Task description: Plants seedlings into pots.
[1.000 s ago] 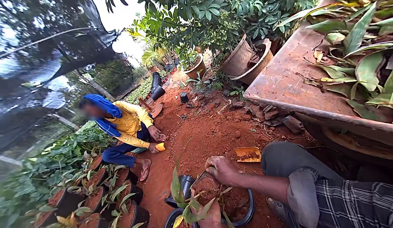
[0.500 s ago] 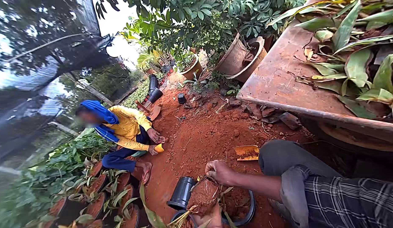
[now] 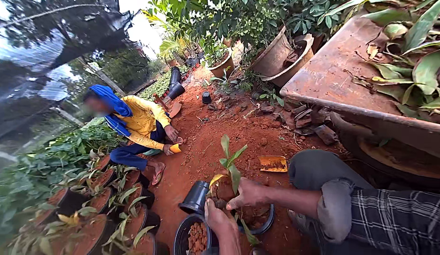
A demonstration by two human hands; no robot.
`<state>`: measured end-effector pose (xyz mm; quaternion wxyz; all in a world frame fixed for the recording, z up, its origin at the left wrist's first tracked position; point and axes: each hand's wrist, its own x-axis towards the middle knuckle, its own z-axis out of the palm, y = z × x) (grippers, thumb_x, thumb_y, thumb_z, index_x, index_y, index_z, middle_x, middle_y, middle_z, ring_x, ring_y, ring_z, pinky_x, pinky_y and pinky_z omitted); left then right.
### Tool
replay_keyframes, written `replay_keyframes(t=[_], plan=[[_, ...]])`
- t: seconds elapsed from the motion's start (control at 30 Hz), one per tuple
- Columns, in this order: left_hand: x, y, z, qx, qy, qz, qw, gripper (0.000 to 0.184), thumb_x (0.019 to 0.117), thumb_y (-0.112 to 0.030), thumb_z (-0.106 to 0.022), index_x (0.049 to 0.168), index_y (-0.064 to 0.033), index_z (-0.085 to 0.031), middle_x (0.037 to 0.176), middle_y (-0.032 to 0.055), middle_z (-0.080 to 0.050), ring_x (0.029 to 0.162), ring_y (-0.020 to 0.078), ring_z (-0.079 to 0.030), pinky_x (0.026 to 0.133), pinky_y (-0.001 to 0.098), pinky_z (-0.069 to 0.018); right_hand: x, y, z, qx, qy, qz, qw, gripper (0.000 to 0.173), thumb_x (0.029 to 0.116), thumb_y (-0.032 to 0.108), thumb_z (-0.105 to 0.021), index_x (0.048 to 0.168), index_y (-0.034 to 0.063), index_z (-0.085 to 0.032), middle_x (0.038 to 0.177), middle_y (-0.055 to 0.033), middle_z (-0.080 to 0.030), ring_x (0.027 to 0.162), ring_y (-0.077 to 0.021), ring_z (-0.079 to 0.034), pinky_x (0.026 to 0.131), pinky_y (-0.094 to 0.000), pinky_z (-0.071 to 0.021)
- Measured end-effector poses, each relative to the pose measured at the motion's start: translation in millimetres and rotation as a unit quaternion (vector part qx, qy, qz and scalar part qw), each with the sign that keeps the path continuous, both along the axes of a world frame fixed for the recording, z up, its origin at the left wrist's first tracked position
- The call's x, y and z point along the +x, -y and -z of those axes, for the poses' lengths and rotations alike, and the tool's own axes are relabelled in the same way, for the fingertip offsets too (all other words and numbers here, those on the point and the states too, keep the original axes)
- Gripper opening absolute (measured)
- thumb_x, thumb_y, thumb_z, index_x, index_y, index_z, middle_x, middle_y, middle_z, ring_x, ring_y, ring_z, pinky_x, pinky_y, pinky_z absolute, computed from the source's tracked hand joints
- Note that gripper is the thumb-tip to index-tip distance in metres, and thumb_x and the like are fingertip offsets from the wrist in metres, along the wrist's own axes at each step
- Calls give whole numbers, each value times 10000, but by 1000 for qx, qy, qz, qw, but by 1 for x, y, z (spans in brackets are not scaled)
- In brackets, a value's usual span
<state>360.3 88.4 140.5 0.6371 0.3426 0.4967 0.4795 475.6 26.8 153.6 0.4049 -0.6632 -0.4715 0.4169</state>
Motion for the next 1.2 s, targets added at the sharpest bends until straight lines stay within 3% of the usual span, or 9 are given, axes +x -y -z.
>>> replay_keyframes(t=[0.13, 0.23, 0.4, 0.57, 0.7, 0.77, 0.93, 1.03, 1.2], plan=[[2, 5, 1, -13, -6, 33, 999, 365, 1121, -181, -339, 1382, 31, -480, 1192, 229, -560, 1007, 308, -608, 860, 483, -546, 4, -12, 29, -7, -205, 159, 966, 863, 833, 276, -864, 1486, -11, -378, 1263, -196, -623, 1106, -231, -661, 963, -392, -552], [3, 1, -5, -21, 41, 21, 999, 379, 1123, -185, -312, 1415, 20, -439, 1233, 242, -540, 1046, 332, -609, 866, 514, -553, 14, -20, 39, -22, -361, 251, 898, 778, 876, 186, -823, 1474, 10, -357, 1157, -230, -652, 922, -310, -720, 738, -437, -622], [-10, -23, -18, -11, 104, -49, 993, 390, 1126, -242, -291, 1433, -41, -424, 1257, 207, -547, 1098, 343, -608, 870, 570, -547, 37, -24, 49, -7, -393, 307, 867, 661, 904, 172, -784, 1413, -16, -407, 1118, -238, -653, 915, -343, -710, 727, -476, -614], [-22, -33, -24, -6, 140, -88, 986, 391, 1125, -254, -298, 1435, -48, -419, 1305, 206, -532, 1171, 356, -588, 918, 596, -532, 49, -26, 94, -104, -260, 277, 919, 991, 773, 148, -900, 1552, 83, -290, 1189, -251, -646, 944, -338, -713, 767, -453, -612], [-24, -31, -33, -5, 144, -90, 985, 389, 1123, -237, -296, 1441, -43, -411, 1282, 216, -527, 1144, 347, -590, 902, 583, -537, 50, -25, 128, -127, -94, 167, 973, 896, 686, 157, -926, 1444, 61, -458, 1218, -220, -647, 1053, -318, -685, 884, -482, -583], [-26, -34, -31, -4, 150, -84, 985, 381, 1123, -250, -300, 1419, -52, -436, 1278, 201, -546, 1150, 346, -598, 909, 593, -537, 50, -24, 135, -154, 9, 74, 985, 829, 715, 202, -912, 1418, 39, -505, 1262, -206, -633, 1159, -310, -631, 1008, -503, -504], [-27, -34, -34, -9, 142, -79, 987, 375, 1118, -229, -306, 1404, -21, -432, 1284, 216, -524, 1146, 345, -584, 914, 566, -529, 39, -9, 150, -285, 173, -79, 939, 610, 811, 209, -835, 1325, -24, -604, 1302, -294, -610, 1238, -452, -576, 1022, -662, -433], [-29, -34, -35, -16, 143, -61, 988, 392, 1107, -199, -333, 1435, -1, -415, 1378, 252, -487, 1250, 370, -537, 1007, 578, -492, 35, -14, 147, -308, 199, -79, 927, 539, 841, 212, -795, 1292, -28, -620, 1280, -286, -624, 1216, -451, -594, 989, -664, -454], [-27, -35, -35, -40, 165, -15, 985, 347, 1119, -237, -332, 1356, -36, -487, 1204, 199, -592, 1064, 330, -636, 858, 550, -556, 41, -32, 98, -245, 193, 22, 950, 437, 926, 184, -676, 1329, 31, -605, 1282, -247, -630, 1214, -414, -603, 998, -626, -469]])
